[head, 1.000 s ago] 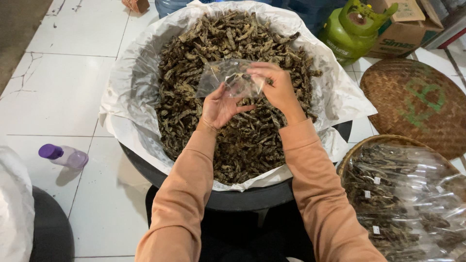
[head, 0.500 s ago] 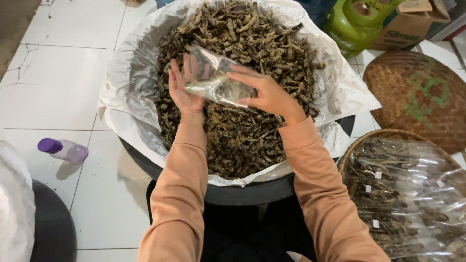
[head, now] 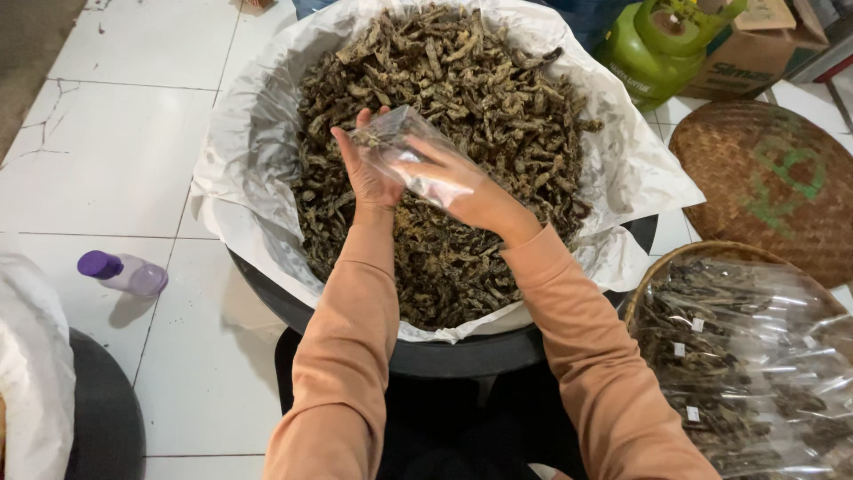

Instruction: The person sits on the floor in front of a large basin lined with paper and filled with dried seafood pieces. They hold a small clear plastic bag, pick pieces one at a time from the basin, place them into the bag, and set filled bags into a woven tray beside them.

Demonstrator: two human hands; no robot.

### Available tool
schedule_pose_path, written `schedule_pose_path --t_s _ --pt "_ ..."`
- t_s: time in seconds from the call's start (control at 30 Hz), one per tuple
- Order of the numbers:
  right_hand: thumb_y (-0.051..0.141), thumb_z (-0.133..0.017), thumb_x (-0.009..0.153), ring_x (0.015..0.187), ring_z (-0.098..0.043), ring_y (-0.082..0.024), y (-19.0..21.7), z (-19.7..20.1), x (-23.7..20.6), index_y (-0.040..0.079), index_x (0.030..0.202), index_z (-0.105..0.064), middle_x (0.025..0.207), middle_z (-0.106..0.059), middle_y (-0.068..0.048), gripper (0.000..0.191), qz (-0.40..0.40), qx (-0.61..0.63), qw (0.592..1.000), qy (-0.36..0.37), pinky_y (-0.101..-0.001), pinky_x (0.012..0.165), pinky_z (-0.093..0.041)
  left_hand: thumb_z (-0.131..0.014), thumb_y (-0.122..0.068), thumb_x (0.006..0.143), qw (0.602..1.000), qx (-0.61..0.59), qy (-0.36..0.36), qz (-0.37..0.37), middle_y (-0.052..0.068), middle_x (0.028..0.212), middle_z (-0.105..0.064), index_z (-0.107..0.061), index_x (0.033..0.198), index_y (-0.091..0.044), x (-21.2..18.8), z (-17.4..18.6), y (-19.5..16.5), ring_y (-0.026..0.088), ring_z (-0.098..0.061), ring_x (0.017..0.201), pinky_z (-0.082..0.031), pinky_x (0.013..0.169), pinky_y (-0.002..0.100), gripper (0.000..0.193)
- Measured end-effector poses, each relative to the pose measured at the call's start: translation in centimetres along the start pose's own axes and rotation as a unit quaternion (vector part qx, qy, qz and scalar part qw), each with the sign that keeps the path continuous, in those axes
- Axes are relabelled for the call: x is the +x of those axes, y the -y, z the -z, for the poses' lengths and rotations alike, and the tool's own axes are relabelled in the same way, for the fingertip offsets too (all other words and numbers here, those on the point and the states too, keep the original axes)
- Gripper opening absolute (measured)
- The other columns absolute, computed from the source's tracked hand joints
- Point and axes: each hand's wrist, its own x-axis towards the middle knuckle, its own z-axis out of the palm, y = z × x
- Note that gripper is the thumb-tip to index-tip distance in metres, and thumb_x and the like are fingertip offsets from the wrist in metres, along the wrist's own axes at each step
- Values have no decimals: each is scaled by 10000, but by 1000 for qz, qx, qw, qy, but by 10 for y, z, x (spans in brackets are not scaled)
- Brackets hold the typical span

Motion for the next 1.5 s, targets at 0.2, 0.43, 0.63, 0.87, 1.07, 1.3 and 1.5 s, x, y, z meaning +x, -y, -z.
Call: schedule_pose_path --t_s 0.2,0.43,0.63,0.87,1.07,1.3,1.5 --pt "77 -772 920 1549 -330 -372 7 9 6 203 1522 -514 1667 -328 -128 667 -2 55 997 56 -493 1269 -330 -812 -736 654 992 -28 97 81 264 1470 -519 -477 1414 -264 -16 -17 0 494 -497 1379 -448 1168 630 955" --pt "-30 -603 1011 1563 -337 -385 -7 27 -1 140 1542 -524 1692 -304 -207 563 46 130 986 97 -516 1293 -326 -808 -617 801 997 -58 -31 48 260 1547 -419 -402 1417 -173 -5 -19 -1 432 -494 1407 -408 1260 607 861" --pt "150 -674 896 1407 -573 -287 -44 60 -17 107 1415 -595 1564 -559 -144 527 -339 169 923 -61 -470 1165 -540 -701 -683 807 963 -117 -239 -44 240 1445 -429 -253 1572 -37 8 11 -30 368 -590 1196 -405 1169 622 1097" --pt "591 -851 766 1454 -197 -537 -52 -40 -17 246 1596 -219 1626 -147 -262 1099 -496 -178 811 255 -646 1158 -163 -738 -682 720 970 -163 -180 20 236 1416 -401 -251 1559 -28 3 10 -18 390 -571 1154 -423 1087 747 1170" --pt "486 -785 841 1236 -608 -447 -77 -70 -23 177 1477 -491 1515 -420 -300 766 -476 -299 789 249 -676 1111 -354 -761 -670 697 968 -137 -207 32 231 1382 -396 -223 1568 -78 0 -1 -15 374 -565 1161 -432 1091 752 1183" --pt "175 -888 746 1179 -587 -431 -83 -39 -24 246 1394 -592 1349 -581 -162 716 -514 -207 786 274 -625 981 -454 -750 -681 695 974 -118 -188 38 187 1331 -434 -266 1560 -85 0 -3 -13 365 -561 1124 -427 1070 771 1157" --pt "83 -804 778 1075 -714 -278 -81 -5 -25 177 1066 -809 1120 -749 -85 303 -462 -112 851 223 -457 947 -575 -685 -695 750 964 -101 -238 57 161 1298 -470 -373 1498 -102 3 1 -10 332 -556 1067 -423 1082 766 1004"
